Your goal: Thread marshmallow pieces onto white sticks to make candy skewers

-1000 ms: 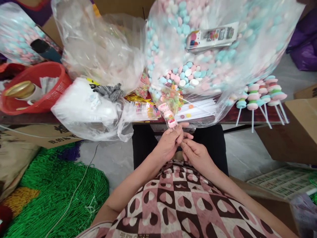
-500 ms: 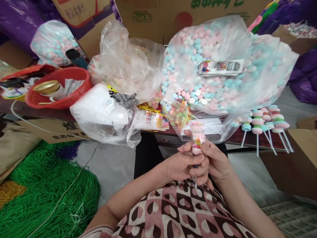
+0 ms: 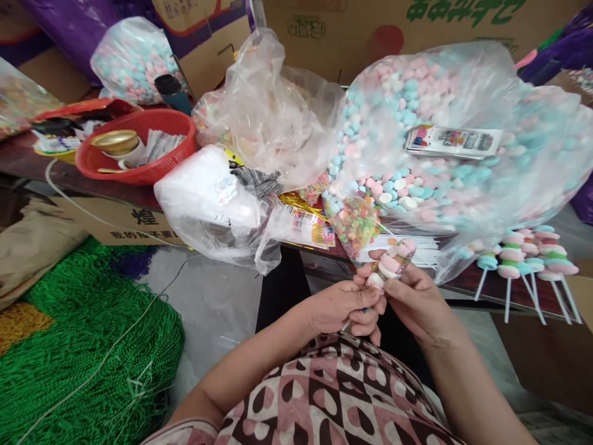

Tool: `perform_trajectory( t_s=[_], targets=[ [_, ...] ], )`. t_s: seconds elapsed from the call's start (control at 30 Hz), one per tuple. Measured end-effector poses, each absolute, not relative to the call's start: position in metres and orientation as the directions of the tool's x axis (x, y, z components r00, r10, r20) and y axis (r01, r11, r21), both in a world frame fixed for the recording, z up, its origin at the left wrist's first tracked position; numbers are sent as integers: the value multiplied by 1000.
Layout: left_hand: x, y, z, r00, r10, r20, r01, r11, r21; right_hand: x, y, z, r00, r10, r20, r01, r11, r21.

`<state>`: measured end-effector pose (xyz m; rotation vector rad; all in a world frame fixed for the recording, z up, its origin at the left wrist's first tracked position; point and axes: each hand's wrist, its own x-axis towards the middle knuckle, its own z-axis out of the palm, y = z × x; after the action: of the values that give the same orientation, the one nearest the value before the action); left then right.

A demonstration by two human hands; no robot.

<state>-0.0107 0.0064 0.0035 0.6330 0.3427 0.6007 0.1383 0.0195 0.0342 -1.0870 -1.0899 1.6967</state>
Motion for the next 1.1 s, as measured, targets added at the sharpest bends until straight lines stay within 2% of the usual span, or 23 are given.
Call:
perform_trajectory(
  t_s=[0.07, 0.13, 0.2, 0.23, 0.33, 0.4, 0.47, 0.5, 0.57, 0.67, 0.73, 0.83, 0.97, 1.1],
  targets=[
    [-14, 7, 2, 623, 765, -162, -412, 498, 763, 127, 25, 30, -180, 961, -211, -207, -246, -947],
    [-18, 6, -1, 381, 906, -183, -256, 293, 921, 112, 30, 24, -71, 983, -170, -230, -182, -956],
    [-24, 6, -4, 194, 968, -158, -79, 176, 981, 98, 35, 20, -38, 990, -136, -201, -141, -969],
    [-28, 6, -6, 142, 978, -151, -55, 160, 986, 93, 39, 19, -69, 989, -133, -160, -142, -977],
    [-44, 9, -11, 85, 982, -170, -242, 185, 952, 83, 57, 24, -235, 964, -128, 48, -120, -992],
    [-56, 13, -12, 44, 977, -207, -435, 206, 877, 77, 77, 29, -270, 961, -52, 239, 15, -971],
    [-67, 17, -12, -18, 968, -251, -582, 194, 790, 68, 100, 32, -281, 958, 60, 481, 195, -855],
    [-71, 18, -12, -50, 961, -270, -630, 180, 755, 63, 111, 32, -308, 947, 89, 605, 267, -751],
    [-78, 20, -11, -100, 951, -294, -687, 148, 712, 51, 129, 30, -366, 929, 58, 800, 346, -490],
    [-82, 21, -10, -121, 943, -309, -717, 132, 684, 34, 144, 24, -372, 928, -36, 919, 363, -151],
    [-83, 20, -10, -119, 943, -312, -726, 132, 675, 27, 148, 20, -350, 934, -75, 937, 348, -39],
    [-83, 19, -11, -118, 943, -310, -736, 126, 665, 21, 150, 14, -315, 945, -89, 948, 317, 16],
    [-84, 20, -12, -106, 946, -307, -743, 130, 657, 20, 153, 11, -319, 947, -39, 947, 320, 26],
    [-85, 19, -14, -100, 946, -310, -745, 135, 653, 27, 156, 13, -325, 946, -24, 945, 323, -44]
  ],
)
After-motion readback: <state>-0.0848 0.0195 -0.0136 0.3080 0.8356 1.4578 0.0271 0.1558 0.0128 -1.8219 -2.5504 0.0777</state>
